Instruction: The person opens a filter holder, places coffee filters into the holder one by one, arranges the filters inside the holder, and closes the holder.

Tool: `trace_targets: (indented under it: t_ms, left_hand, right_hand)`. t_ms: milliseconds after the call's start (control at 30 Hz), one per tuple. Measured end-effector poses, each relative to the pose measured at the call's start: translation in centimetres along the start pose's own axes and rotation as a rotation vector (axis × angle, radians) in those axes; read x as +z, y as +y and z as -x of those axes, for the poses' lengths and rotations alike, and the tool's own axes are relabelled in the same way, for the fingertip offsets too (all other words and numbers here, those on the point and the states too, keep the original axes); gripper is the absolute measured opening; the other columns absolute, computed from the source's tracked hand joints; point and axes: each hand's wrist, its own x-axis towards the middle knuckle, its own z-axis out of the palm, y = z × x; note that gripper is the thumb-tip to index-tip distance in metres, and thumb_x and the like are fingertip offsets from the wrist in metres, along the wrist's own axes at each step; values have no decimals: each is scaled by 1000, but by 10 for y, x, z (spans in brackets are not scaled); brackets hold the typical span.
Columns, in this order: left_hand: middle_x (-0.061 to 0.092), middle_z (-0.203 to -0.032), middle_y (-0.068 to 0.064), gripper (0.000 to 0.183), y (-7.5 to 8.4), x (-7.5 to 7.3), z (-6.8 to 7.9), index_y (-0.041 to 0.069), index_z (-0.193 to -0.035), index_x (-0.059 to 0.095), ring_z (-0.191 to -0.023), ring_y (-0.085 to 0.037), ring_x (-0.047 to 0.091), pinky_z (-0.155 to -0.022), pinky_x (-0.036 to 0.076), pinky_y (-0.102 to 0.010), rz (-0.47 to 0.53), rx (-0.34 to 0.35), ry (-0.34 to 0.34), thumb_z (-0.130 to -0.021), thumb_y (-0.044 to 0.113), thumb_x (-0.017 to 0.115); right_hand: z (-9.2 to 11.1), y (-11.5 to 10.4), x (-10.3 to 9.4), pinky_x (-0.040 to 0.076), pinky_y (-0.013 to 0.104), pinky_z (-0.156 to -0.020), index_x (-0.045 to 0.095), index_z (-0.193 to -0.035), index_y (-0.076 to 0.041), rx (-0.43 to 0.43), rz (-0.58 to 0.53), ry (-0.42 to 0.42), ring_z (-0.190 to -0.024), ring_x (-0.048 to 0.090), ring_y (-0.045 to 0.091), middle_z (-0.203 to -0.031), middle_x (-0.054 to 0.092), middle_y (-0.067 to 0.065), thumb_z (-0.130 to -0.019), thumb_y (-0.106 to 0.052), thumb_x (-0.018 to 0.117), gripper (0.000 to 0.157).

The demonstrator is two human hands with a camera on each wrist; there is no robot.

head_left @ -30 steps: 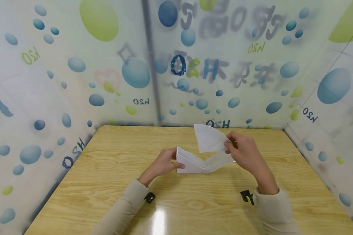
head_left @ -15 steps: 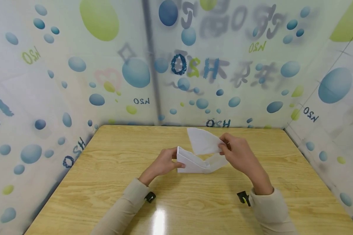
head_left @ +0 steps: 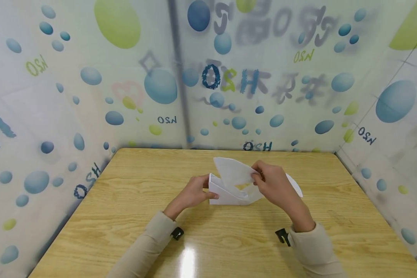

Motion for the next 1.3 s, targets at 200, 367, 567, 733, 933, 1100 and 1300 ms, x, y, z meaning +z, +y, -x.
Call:
trace_targets:
  t_ms: [200, 367, 567, 733, 933, 1100, 1300]
  left_hand:
    - [77, -115, -5, 34, 0, 0, 0, 10, -118, 69, -108, -25, 75, -94, 61, -40, -3, -4, -5, -87, 9, 83]
    - [76, -116, -7, 38, -1, 0, 0, 9, -122, 69, -109, -26, 75, -94, 61, -41, -2, -4, -4, -87, 9, 83]
    - [76, -118, -8, 44, -2, 0, -1, 8, -127, 67, -110, -27, 74, -94, 61, -41, 6, 0, -6, -87, 8, 83]
    - [76, -119, -8, 47, -2, 0, 0, 9, -130, 66, -110, -27, 75, -94, 61, -41, 6, 6, 4, -86, 8, 84]
    - [76, -120, -8, 49, -3, 1, -1, 9, -131, 65, -110, -27, 75, -95, 61, -41, 6, 2, 6, -86, 7, 83]
    - [76, -120, -8, 49, -3, 1, -1, 10, -131, 65, -110, -27, 75, -94, 61, -41, 6, 6, 5, -86, 7, 84]
    - [75, -121, -8, 49, -2, 0, 0, 10, -132, 65, -110, -27, 75, -95, 61, -42, 10, 4, 3, -87, 8, 83]
  right_hand:
    - [-1, 0, 5, 38, 23, -50, 68, -99, -5, -17, 5, 16, -58, 50, 10, -74, 68, 1, -100, -4, 63, 5]
    - [-2, -1, 11, 36, 23, -51, 68, -99, -6, -26, 14, 8, -57, 47, 9, -73, 66, -1, -101, -5, 63, 5]
    - [-3, 0, 16, 36, 23, -51, 68, -98, -5, -36, 5, 2, -58, 48, 9, -72, 64, -2, -100, -4, 63, 5]
    - [-4, 0, 21, 36, 22, -52, 68, -98, -6, -35, 4, -3, -59, 48, 8, -71, 63, -2, -100, -4, 63, 6]
    - [-5, 0, 23, 36, 22, -52, 68, -98, -6, -38, 3, -2, -58, 47, 8, -70, 61, -3, -100, -3, 62, 6]
    - [-5, -1, 26, 36, 22, -52, 67, -98, -5, -31, 0, -3, -59, 49, 8, -70, 63, -2, -99, -3, 62, 6]
    - [-6, -1, 29, 37, 22, -52, 66, -97, -6, -25, -6, -8, -59, 50, 8, -71, 63, -2, -99, -2, 62, 6]
